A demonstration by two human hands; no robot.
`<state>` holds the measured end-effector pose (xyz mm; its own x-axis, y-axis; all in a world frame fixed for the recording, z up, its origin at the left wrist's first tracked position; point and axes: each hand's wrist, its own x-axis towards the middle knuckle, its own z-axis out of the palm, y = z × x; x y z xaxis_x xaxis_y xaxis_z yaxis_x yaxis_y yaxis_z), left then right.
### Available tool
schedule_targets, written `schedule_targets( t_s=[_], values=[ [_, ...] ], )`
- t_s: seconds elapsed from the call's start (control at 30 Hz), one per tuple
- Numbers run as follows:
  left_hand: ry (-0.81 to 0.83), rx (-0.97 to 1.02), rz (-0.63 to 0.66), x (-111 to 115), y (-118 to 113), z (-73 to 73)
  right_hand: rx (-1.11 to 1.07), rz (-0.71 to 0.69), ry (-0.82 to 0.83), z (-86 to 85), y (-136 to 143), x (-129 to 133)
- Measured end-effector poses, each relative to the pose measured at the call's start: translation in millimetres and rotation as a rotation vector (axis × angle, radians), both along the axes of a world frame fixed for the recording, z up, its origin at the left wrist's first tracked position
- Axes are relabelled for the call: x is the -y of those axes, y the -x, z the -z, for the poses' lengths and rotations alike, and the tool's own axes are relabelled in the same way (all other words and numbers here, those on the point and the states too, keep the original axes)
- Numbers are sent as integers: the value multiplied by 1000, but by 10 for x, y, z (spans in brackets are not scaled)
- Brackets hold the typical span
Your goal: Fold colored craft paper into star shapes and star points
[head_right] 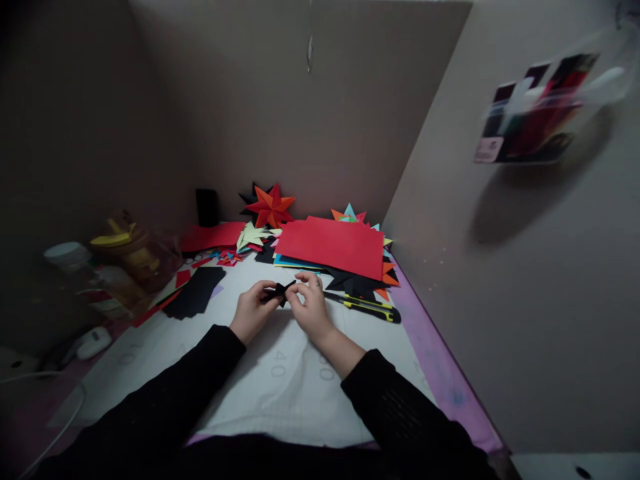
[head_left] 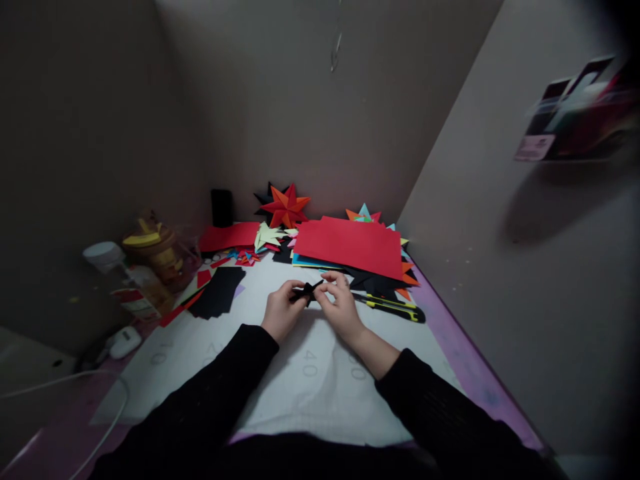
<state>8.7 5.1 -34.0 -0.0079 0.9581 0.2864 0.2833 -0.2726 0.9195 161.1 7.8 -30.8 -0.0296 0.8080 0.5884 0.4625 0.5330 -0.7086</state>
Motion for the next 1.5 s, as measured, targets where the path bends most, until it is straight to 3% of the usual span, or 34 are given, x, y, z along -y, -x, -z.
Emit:
schedule_targets(
  t_s=[0.3,0.5,0.63,0.83,1.13,1.5],
  values=[
    [-121,-132,39,-22,18,69,-192,14,304,54,22,-80],
    [-7,-36,10,-42,11,64,-172,30,250,30,43,-37],
    [89,15,-20,-65,21,56,-77,8,116,39,40,-17],
    [62,-27,-41,-18,-13,2,107,28,-88,47,37,5],
    [36,-96,12,16,-13,-21,172,10,-82,52,31,-11],
    [95,-43,69,30,-35,-25,131,13,-46,48,75,-13]
  ],
)
